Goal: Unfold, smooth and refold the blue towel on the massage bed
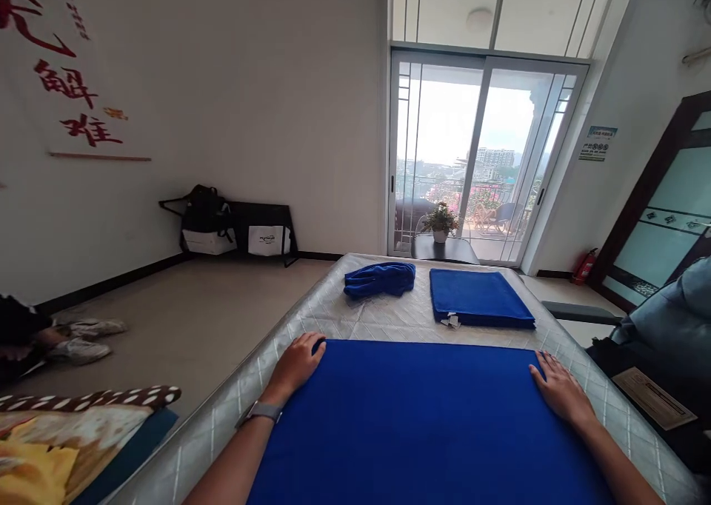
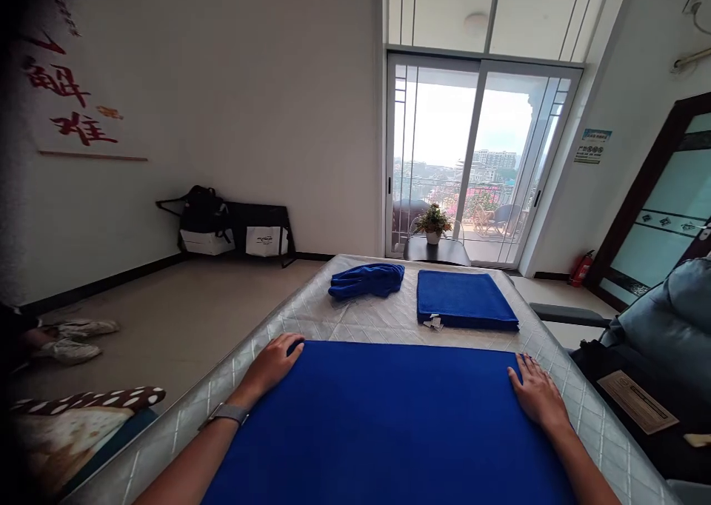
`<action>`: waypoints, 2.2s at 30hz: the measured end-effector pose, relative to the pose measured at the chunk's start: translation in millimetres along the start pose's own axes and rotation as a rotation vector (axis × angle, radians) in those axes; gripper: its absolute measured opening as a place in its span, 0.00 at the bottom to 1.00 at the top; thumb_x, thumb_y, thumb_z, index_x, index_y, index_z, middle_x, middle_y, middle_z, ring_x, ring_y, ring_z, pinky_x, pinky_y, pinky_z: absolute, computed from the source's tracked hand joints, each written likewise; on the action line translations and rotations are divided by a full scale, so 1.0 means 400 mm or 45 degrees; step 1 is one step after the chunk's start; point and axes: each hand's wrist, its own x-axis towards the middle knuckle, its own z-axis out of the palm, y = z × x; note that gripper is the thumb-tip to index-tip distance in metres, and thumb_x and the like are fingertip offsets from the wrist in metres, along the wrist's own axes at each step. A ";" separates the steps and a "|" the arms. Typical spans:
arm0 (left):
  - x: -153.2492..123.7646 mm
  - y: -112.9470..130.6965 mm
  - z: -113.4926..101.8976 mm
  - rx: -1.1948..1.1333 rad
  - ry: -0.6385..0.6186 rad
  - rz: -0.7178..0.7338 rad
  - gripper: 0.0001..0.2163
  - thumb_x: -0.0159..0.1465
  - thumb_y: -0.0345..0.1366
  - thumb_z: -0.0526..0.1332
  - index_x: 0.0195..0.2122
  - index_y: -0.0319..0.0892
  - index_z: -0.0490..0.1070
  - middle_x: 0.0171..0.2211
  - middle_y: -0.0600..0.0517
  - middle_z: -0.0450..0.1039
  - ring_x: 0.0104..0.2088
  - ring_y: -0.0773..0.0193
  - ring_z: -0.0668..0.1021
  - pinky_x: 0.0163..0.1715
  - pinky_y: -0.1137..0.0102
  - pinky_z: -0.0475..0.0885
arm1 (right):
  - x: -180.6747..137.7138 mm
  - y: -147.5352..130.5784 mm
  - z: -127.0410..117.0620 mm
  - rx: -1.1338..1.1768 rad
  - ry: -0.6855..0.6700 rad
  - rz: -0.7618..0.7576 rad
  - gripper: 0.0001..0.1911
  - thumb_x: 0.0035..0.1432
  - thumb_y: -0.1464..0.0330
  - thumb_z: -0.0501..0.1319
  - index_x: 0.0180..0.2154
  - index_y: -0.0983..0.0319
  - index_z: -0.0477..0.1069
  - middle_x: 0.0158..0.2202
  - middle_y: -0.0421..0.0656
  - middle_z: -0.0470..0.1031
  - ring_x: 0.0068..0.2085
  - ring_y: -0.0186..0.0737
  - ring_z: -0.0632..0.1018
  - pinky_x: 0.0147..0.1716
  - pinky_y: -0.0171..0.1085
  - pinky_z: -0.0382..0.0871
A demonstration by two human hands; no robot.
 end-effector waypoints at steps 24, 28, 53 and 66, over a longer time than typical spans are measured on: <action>-0.005 0.004 0.003 0.112 0.046 0.055 0.16 0.66 0.35 0.49 0.46 0.42 0.75 0.47 0.41 0.79 0.51 0.49 0.78 0.56 0.58 0.70 | -0.222 -1.174 -0.171 0.614 -0.164 -1.025 0.31 0.71 0.59 0.47 0.69 0.65 0.55 0.71 0.48 0.55 0.71 0.46 0.54 0.70 0.50 0.48; -0.001 -0.003 0.011 0.083 0.054 0.053 0.16 0.65 0.36 0.49 0.45 0.42 0.75 0.48 0.40 0.78 0.51 0.48 0.78 0.56 0.56 0.70 | -0.212 -1.167 -0.157 0.627 -0.186 -1.005 0.31 0.71 0.57 0.46 0.70 0.65 0.53 0.72 0.48 0.52 0.72 0.45 0.52 0.70 0.50 0.45; 0.000 -0.008 0.010 0.027 0.004 -0.029 0.20 0.61 0.46 0.51 0.46 0.46 0.77 0.51 0.42 0.79 0.54 0.46 0.77 0.57 0.55 0.69 | -0.109 -0.510 -0.180 0.293 -0.326 -0.487 0.36 0.71 0.49 0.38 0.73 0.59 0.41 0.74 0.40 0.42 0.73 0.39 0.44 0.71 0.46 0.36; 0.002 -0.011 0.019 0.141 -0.047 -0.043 0.25 0.63 0.47 0.48 0.50 0.40 0.76 0.54 0.40 0.78 0.57 0.45 0.76 0.58 0.54 0.69 | -0.029 -0.035 -0.086 0.046 -0.179 -0.014 0.37 0.70 0.52 0.36 0.72 0.64 0.44 0.74 0.42 0.44 0.73 0.43 0.46 0.71 0.48 0.40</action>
